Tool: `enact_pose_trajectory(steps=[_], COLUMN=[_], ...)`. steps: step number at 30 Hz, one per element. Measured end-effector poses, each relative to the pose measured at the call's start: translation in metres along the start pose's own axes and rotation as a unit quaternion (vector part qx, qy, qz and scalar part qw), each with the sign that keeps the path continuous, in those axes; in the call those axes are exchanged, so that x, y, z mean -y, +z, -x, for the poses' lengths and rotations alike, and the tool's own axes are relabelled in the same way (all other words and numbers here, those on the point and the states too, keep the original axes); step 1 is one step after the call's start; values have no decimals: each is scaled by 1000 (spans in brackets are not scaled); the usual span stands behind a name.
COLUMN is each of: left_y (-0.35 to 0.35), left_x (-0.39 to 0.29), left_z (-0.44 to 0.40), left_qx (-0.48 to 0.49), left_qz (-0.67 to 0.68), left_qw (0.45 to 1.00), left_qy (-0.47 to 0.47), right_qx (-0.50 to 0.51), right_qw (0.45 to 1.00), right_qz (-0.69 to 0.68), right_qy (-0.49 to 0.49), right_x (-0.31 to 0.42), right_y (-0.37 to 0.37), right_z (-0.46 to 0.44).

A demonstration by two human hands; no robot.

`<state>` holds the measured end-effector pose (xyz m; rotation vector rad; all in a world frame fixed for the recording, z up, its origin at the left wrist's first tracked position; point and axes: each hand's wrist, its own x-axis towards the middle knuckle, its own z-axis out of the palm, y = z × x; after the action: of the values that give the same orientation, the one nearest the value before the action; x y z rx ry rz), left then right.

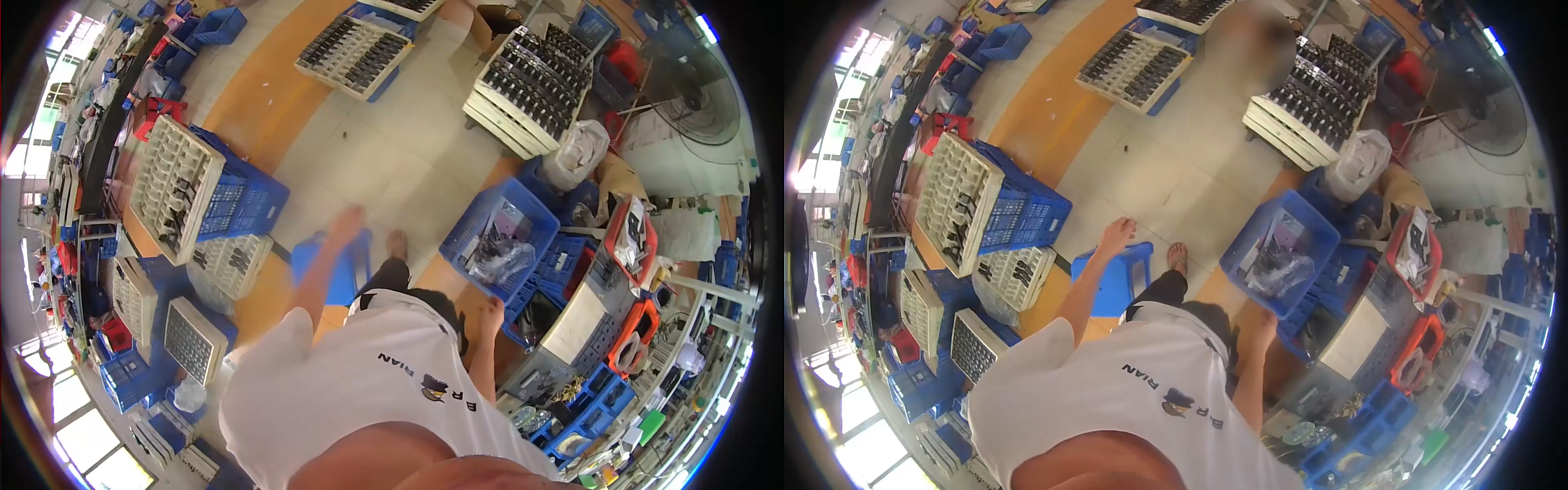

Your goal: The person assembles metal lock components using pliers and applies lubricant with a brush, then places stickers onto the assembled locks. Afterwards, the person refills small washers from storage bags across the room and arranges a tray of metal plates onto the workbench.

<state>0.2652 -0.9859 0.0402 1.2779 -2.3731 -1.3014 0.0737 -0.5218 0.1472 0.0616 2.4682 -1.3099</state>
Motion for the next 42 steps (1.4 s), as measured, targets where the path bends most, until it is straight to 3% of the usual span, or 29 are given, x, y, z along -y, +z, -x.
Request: enact_pose_trajectory(steps=[2,3,5,7,9,10,11,12,13,15,16,18,21,24,27,31,32,38,42], left_y=[-14,-21,-39,-66,-63,-60,-59,-64,-76,-95,-104,-108,-127,-126,-121,-118,-125,-159,-167], left_x=[-11,-20,-47,-74,-73,-70,-72,-72,-84,-95,-96,-105,-105,-114,-119,-118,-115,-123,-123], left_z=[-36,-51,-74,-82,-95,-96,-98,-100,-99,-97,-100,-100,-110,-96,-88,-88,-93,-103,-100], left_qx=[-10,-12,-18,-9,-18,-28,-9,2,9,-17,-35,-54,-168,-284,-264,-232,-223,-281,-275], left_qz=[28,11,-3,-157,-107,-54,-59,-63,-61,-34,-50,-60,-56,61,52,74,71,110,88], left_qw=[1000,1000,1000,987,994,995,995,995,990,978,975,967,946,898,876,875,881,864,873], left_qy=[3,13,22,45,-21,-81,-76,-83,-131,-205,-216,-243,-272,-330,-400,-419,-412,-404,-393], right_qx=[60,59,158,166,203,230,266,267,330,429,473,513,549,595,628,655,610,682,656], right_qw=[986,985,969,953,923,938,943,922,891,896,864,833,799,741,682,612,713,612,647], right_qz=[129,134,119,165,212,181,160,180,196,117,171,209,240,294,338,383,345,357,364], right_qy=[-89,-93,-148,-193,-249,-183,-120,-217,-241,-10,32,5,-51,-103,-159,-220,-25,-181,-134], right_x=[4,4,13,41,64,75,84,53,66,112,134,208,274,322,352,346,340,345,378], right_y=[48,69,106,135,160,175,194,223,243,283,302,307,350,379,417,457,481,564,568], right_z=[-43,-65,-111,-151,-184,-203,-232,-280,-298,-345,-365,-376,-405,-431,-454,-480,-494,-485,-434])
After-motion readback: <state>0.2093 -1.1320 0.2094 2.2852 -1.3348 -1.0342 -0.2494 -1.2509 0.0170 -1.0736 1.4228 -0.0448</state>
